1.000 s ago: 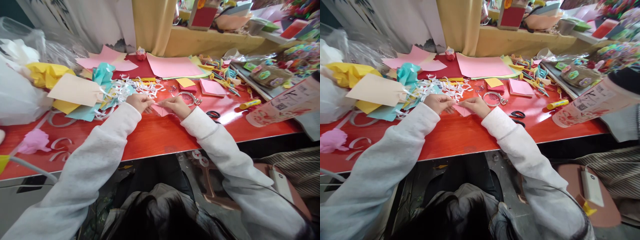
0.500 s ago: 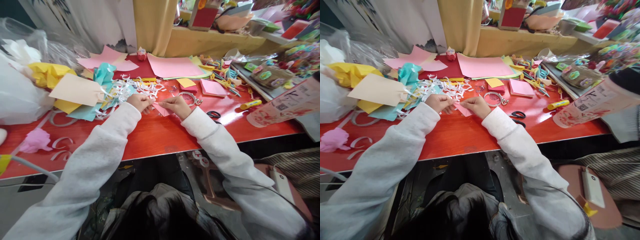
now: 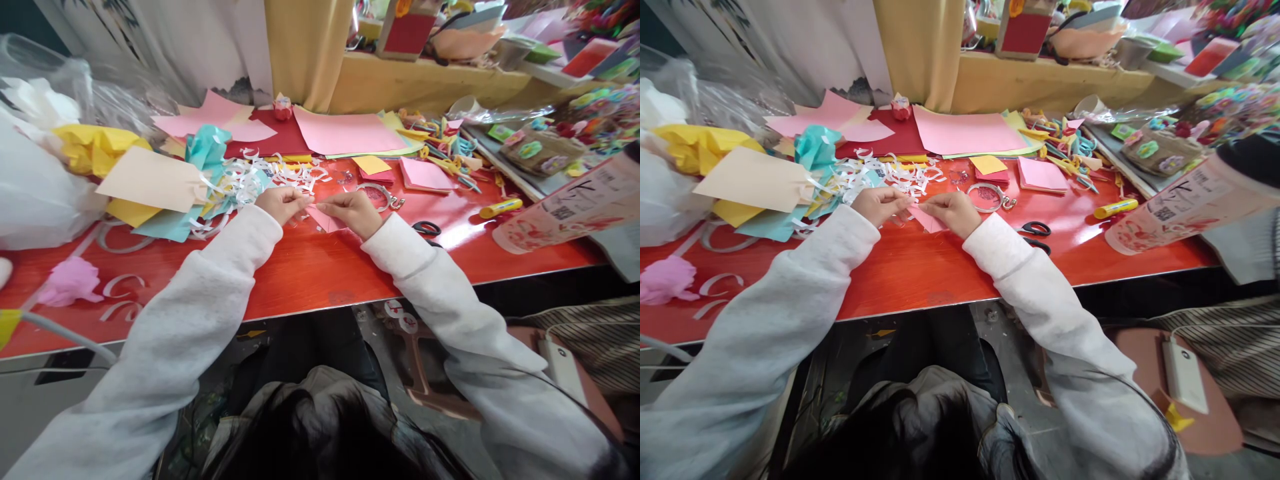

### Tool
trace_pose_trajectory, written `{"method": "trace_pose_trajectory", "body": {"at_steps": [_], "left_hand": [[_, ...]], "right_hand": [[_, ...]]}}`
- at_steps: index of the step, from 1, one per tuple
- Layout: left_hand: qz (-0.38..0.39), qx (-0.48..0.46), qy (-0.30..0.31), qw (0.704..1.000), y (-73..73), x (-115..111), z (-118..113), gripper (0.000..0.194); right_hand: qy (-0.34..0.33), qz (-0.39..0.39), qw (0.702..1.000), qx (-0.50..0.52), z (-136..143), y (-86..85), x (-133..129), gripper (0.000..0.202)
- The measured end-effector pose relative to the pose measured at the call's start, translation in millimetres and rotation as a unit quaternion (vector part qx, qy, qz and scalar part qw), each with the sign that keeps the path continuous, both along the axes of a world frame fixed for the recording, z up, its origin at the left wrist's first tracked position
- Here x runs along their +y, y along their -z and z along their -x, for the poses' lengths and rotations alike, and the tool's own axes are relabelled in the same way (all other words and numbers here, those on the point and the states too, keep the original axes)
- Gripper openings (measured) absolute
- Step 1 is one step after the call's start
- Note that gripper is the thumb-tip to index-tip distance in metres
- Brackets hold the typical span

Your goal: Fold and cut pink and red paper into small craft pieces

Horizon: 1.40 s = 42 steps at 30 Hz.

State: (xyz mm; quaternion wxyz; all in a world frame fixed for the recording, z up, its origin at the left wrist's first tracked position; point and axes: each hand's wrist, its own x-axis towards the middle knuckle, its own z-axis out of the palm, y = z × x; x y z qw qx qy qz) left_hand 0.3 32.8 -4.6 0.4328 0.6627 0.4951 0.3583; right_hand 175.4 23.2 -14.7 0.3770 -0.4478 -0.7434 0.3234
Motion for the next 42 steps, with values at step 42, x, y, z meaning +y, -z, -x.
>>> {"method": "trace_pose_trajectory", "body": {"at_steps": [42], "left_hand": [[-0.100, 0.170, 0.060, 0.979, -4.6, 1.0, 7.6, 0.011]], "right_hand": [[-0.107, 0.169, 0.979, 0.035, 1.8, -14.1, -9.9, 0.019]]}}
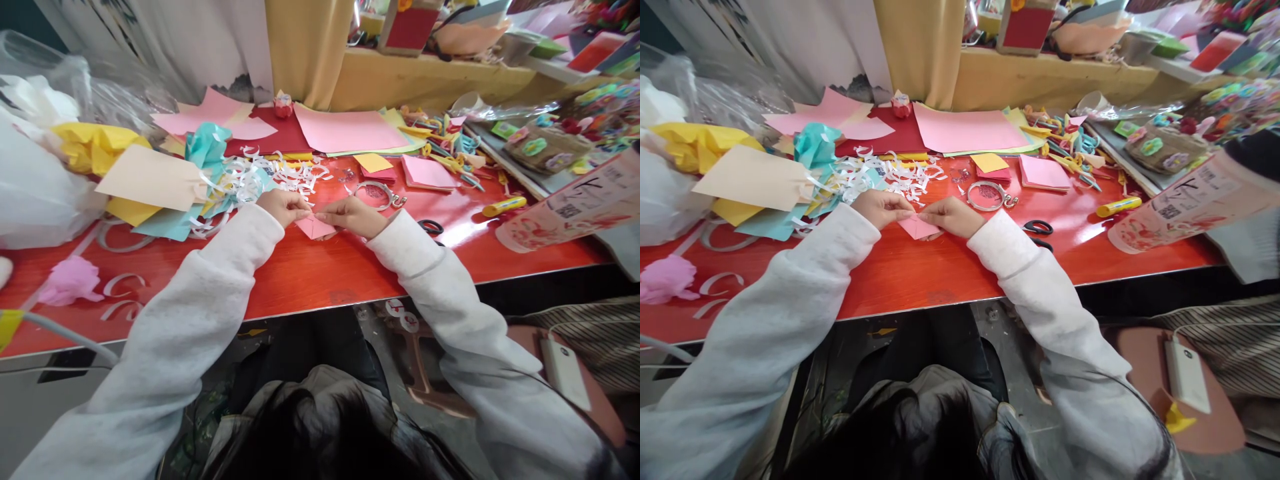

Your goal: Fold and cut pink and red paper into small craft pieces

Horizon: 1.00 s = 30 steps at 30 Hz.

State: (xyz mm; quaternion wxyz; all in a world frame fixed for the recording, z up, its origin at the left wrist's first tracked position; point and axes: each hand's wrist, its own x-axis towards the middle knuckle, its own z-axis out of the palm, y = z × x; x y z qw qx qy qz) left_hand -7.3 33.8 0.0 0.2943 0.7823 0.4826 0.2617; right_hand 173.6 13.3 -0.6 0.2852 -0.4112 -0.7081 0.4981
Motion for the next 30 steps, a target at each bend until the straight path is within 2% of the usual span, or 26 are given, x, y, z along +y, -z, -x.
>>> {"method": "trace_pose_trajectory", "body": {"at_steps": [3, 7, 10, 13, 15, 19, 21, 23, 26, 30], "left_hand": [[-0.013, 0.007, -0.013, 1.000, -2.7, -2.2, -0.5, 0.007], [-0.024, -0.029, -0.023, 0.999, -2.6, -1.4, -0.6, 0.012], [-0.018, -0.088, -0.080, 0.993, -0.7, 2.8, -0.2, 0.029], [0.042, -0.191, -0.112, 0.974, 0.0, 5.5, -0.8, 0.044], [0.065, -0.232, -0.088, 0.967, -1.2, 4.5, -1.9, 0.039], [0.021, -0.212, -0.023, 0.977, -4.7, -1.4, -5.4, 0.023], [0.012, -0.190, 0.000, 0.982, -4.1, -3.0, -7.2, 0.025], [0.022, -0.181, 0.001, 0.983, -1.6, -2.8, -8.8, 0.032], [0.042, -0.193, 0.000, 0.980, 1.9, -1.2, -9.3, 0.042], [0.054, -0.208, 0.037, 0.976, -0.7, 0.0, -5.3, 0.027]], "right_hand": [[-0.010, 0.000, 1.000, 0.000, -0.6, -2.0, -0.6, 0.012], [0.016, 0.035, 0.998, 0.042, -2.1, 2.2, 1.5, 0.015], [0.044, 0.059, 0.992, 0.102, -2.7, 6.0, 4.1, 0.018], [0.062, 0.076, 0.986, 0.135, -0.2, 6.2, 3.5, 0.019], [0.049, 0.084, 0.988, 0.121, 3.1, 4.4, 1.2, 0.019], [-0.030, 0.037, 0.998, 0.032, 7.4, 1.7, -2.3, 0.025], [-0.018, 0.005, 1.000, 0.025, 7.3, 2.7, -1.9, 0.028], [0.023, 0.004, 0.998, 0.065, 6.9, 4.5, -0.9, 0.026], [0.060, 0.049, 0.987, 0.143, 8.2, 5.9, -0.9, 0.017], [0.062, 0.126, 0.969, 0.203, 9.7, 3.9, -2.3, 0.023]]}}
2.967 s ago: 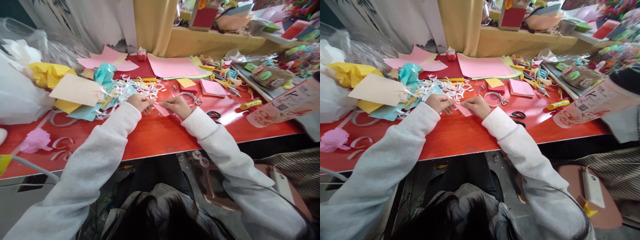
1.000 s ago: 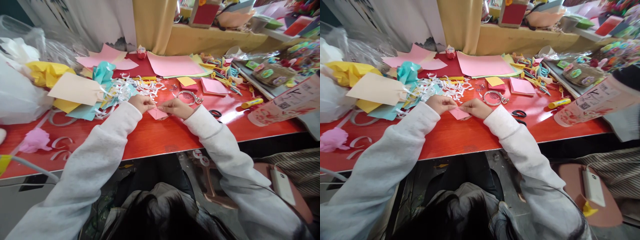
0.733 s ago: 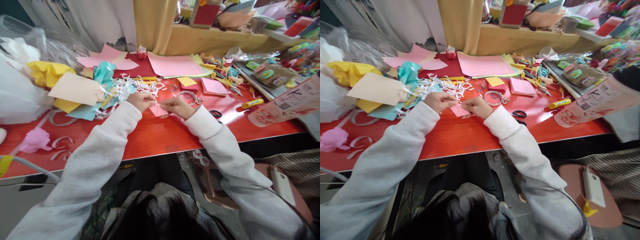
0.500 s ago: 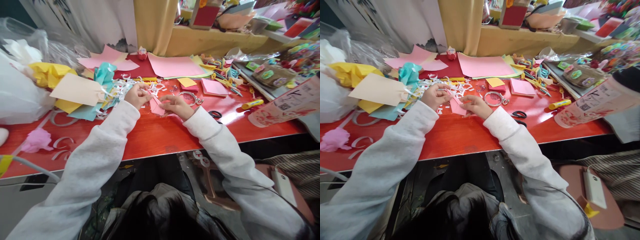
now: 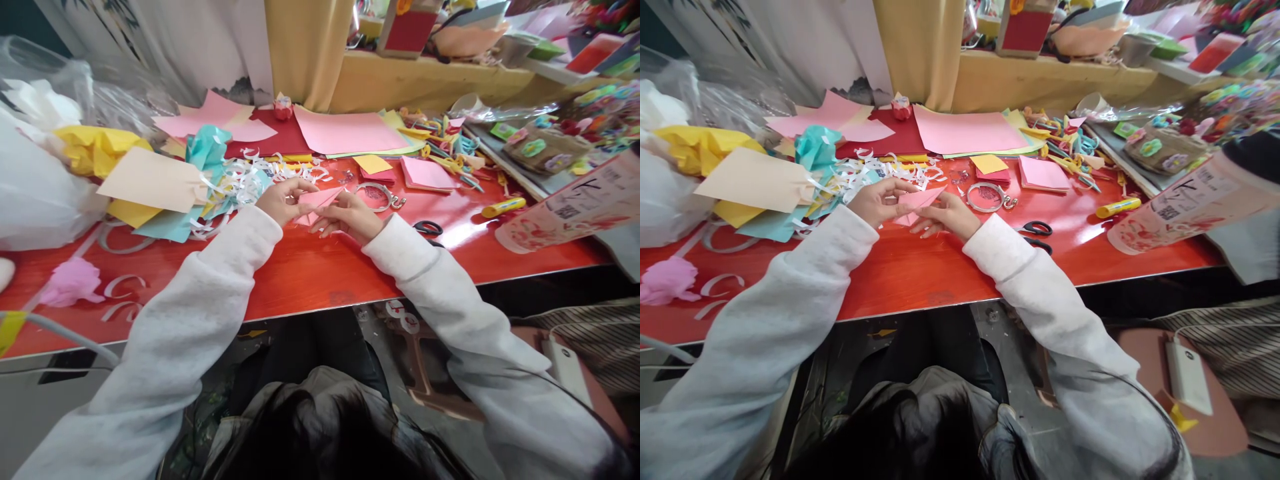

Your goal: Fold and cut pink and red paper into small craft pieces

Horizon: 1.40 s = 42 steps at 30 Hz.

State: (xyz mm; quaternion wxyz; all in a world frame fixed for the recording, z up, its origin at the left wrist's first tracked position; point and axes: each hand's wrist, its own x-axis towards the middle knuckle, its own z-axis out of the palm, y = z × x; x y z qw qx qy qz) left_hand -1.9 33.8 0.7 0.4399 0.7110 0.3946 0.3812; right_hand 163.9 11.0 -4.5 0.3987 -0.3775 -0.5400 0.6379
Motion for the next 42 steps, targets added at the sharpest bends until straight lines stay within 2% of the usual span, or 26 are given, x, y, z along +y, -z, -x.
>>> {"method": "trace_pose_trajectory", "body": {"at_steps": [3, 6, 11, 17, 21, 29, 32, 38, 42], "left_hand": [[0.021, -0.010, -0.003, 1.000, -3.1, 0.0, 2.1, 0.029], [0.065, -0.030, -0.029, 0.997, -4.8, -2.9, -0.5, 0.035], [0.162, -0.023, -0.019, 0.986, -8.3, -10.6, -5.6, 0.016], [0.230, -0.083, -0.003, 0.970, -10.5, -10.1, 0.2, 0.036], [0.264, -0.132, 0.014, 0.955, -7.7, -6.4, 4.2, 0.032], [0.258, -0.154, 0.022, 0.954, -8.6, -6.7, 3.4, 0.023], [0.251, -0.155, 0.007, 0.955, -8.0, -5.5, 4.4, 0.018], [0.236, -0.146, 0.027, 0.960, -3.1, 0.6, 9.2, 0.017], [0.223, -0.122, 0.032, 0.967, -4.2, -2.6, 6.9, 0.016]], "right_hand": [[0.034, -0.004, 0.999, 0.036, -2.0, 0.6, 2.1, 0.012], [0.067, -0.016, 0.995, 0.067, -4.1, 3.9, 5.2, 0.010], [0.058, -0.003, 0.997, 0.049, -5.2, 5.6, 5.7, 0.010], [0.065, -0.001, 0.996, 0.065, -7.8, 4.6, 7.0, 0.012], [0.056, -0.002, 0.995, 0.083, -9.6, 5.0, 8.1, 0.015], [0.106, -0.069, 0.991, 0.050, -7.9, 4.0, 5.1, 0.010], [0.092, -0.074, 0.992, 0.043, -7.5, 2.3, 3.9, 0.010], [0.006, 0.034, 0.999, 0.036, -10.5, -3.7, 2.8, 0.016], [-0.004, 0.062, 0.998, 0.012, -11.3, -3.4, 4.0, 0.009]]}}
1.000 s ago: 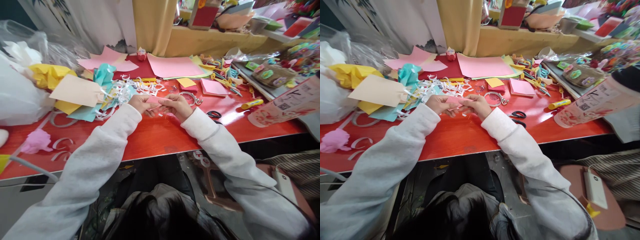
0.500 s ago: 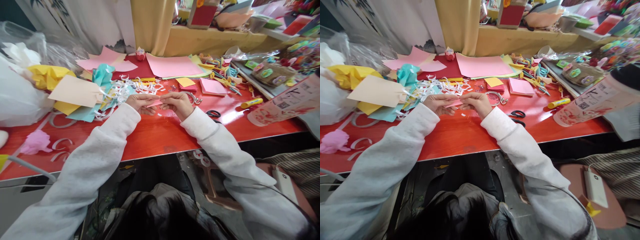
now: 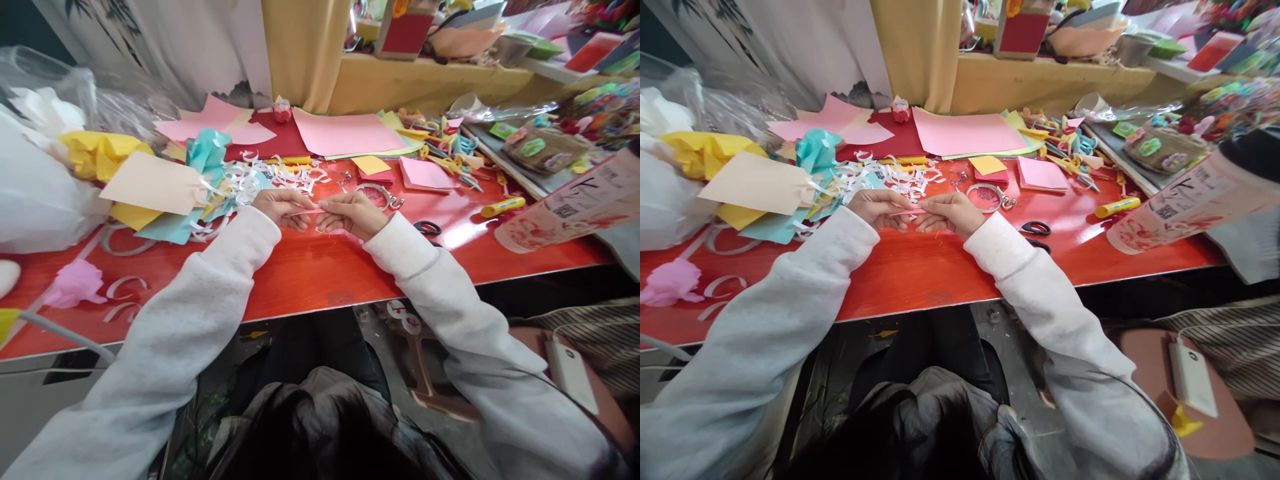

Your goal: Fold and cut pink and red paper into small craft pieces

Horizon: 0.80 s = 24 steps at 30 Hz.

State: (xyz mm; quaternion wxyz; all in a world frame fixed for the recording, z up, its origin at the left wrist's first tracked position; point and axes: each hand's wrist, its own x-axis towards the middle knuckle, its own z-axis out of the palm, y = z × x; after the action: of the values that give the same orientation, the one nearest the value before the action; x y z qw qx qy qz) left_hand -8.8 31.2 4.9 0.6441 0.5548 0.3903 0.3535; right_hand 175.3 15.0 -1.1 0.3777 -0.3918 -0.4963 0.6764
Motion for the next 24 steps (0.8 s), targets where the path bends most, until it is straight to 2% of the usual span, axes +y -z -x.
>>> {"method": "trace_pose_trajectory", "body": {"at_steps": [5, 10, 16, 20, 24], "left_hand": [[-0.049, 0.059, -0.033, 0.997, -4.3, -6.6, -7.8, 0.031], [-0.098, 0.115, -0.088, 0.985, -2.7, -6.1, -11.5, 0.026], [-0.075, 0.095, -0.113, 0.986, -6.4, -6.8, -8.4, 0.023], [-0.062, 0.077, -0.128, 0.987, -7.7, -7.7, -8.4, 0.016], [-0.096, 0.085, -0.115, 0.985, -2.6, -5.0, -8.2, 0.009]], "right_hand": [[0.041, -0.049, 0.998, -0.014, 1.6, 5.0, 2.5, 0.009], [0.047, -0.091, 0.994, -0.036, 4.9, 7.3, 1.8, 0.011], [0.035, -0.071, 0.997, 0.014, 2.7, 6.7, 2.6, 0.014], [0.052, -0.052, 0.997, 0.033, 1.0, 5.4, 2.4, 0.007], [0.039, -0.008, 0.999, 0.035, 1.0, 2.3, 1.0, 0.009]]}}
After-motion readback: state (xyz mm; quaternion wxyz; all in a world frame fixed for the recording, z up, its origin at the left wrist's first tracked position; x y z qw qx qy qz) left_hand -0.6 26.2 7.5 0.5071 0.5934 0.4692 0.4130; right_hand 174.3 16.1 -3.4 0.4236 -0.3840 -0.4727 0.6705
